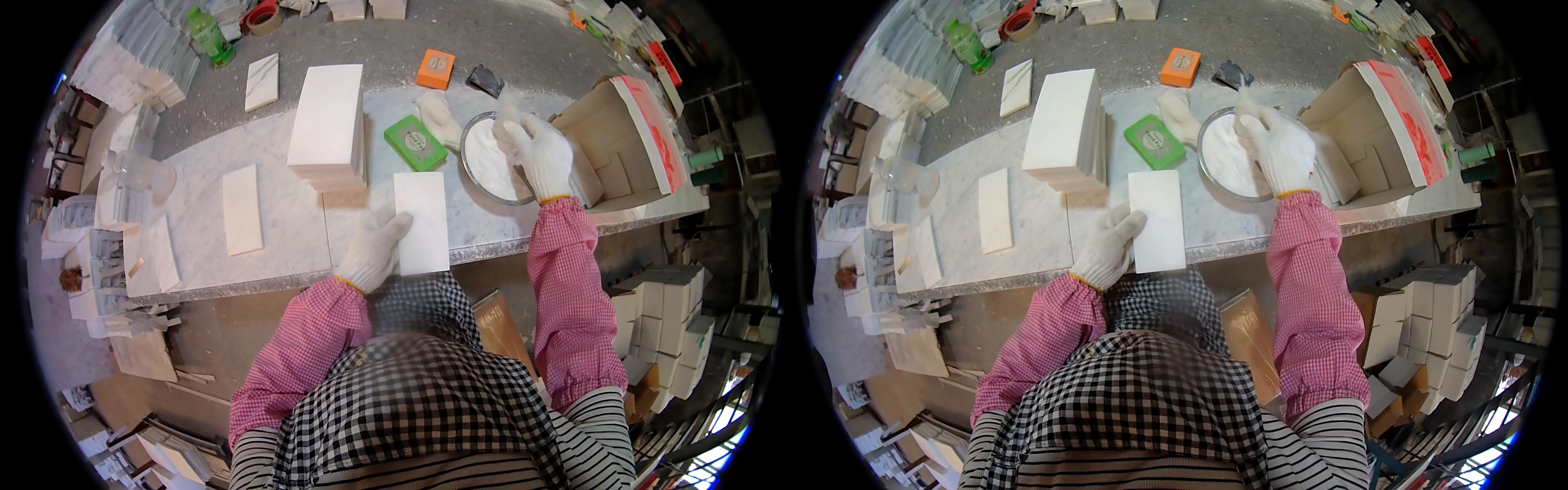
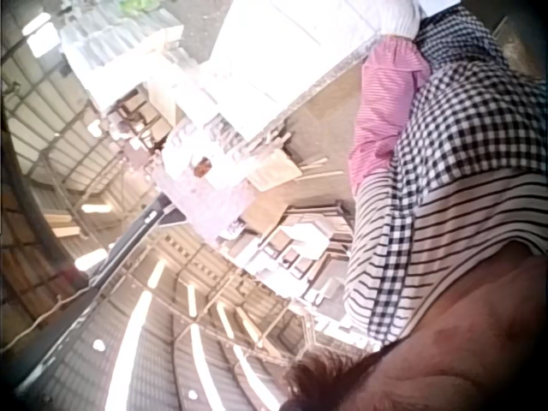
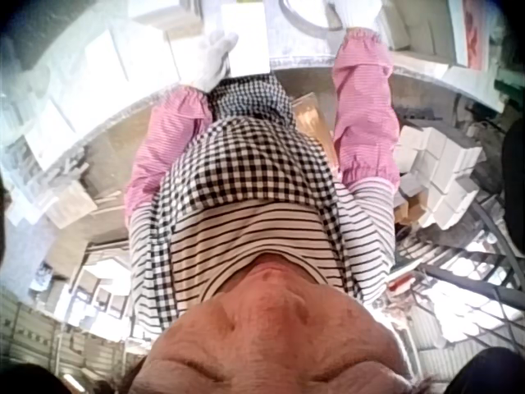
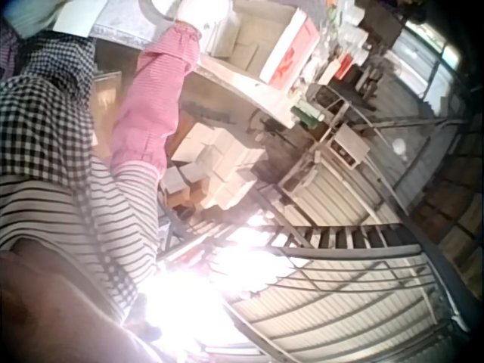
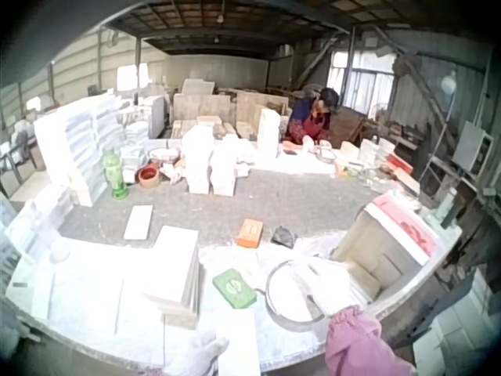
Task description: The person repeatedly scrapes the edges of white rectangular blocks with a metal scraper, then wipes the blocks with a cloth. The person handles the blocks one at a time, placing them back on the table after each treatment.
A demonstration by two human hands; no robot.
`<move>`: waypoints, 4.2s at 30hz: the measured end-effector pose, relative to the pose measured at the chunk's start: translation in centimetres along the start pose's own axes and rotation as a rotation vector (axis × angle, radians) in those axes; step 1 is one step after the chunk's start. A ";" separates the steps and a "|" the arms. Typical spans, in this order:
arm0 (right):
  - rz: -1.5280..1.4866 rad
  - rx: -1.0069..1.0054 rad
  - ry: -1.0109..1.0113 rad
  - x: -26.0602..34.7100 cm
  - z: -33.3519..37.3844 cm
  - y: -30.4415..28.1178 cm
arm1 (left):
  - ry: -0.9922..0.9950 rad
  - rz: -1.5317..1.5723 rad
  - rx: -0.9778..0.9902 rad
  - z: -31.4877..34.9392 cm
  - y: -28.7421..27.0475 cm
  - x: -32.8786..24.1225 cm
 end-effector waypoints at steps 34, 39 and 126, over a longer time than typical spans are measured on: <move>0.201 0.016 0.174 -4.7 9.7 -1.8 | 0.860 -1.642 -0.214 -6.0 17.4 -13.9; 0.133 -0.022 0.145 -4.4 9.8 -2.4 | 0.339 -0.724 -0.128 -6.3 11.4 -13.6; 0.064 0.180 0.014 -2.4 0.7 -5.6 | 0.082 -0.158 -0.215 -1.4 -2.1 -2.8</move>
Point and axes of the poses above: each hand's wrist, its own z-axis away from the middle knuckle, its own y-axis out of the palm, x = y × z, the point moved 9 cm from there along -z, towards the middle knuckle, and after that the axes turned 4 degrees about -z, right-handed, at the moved point
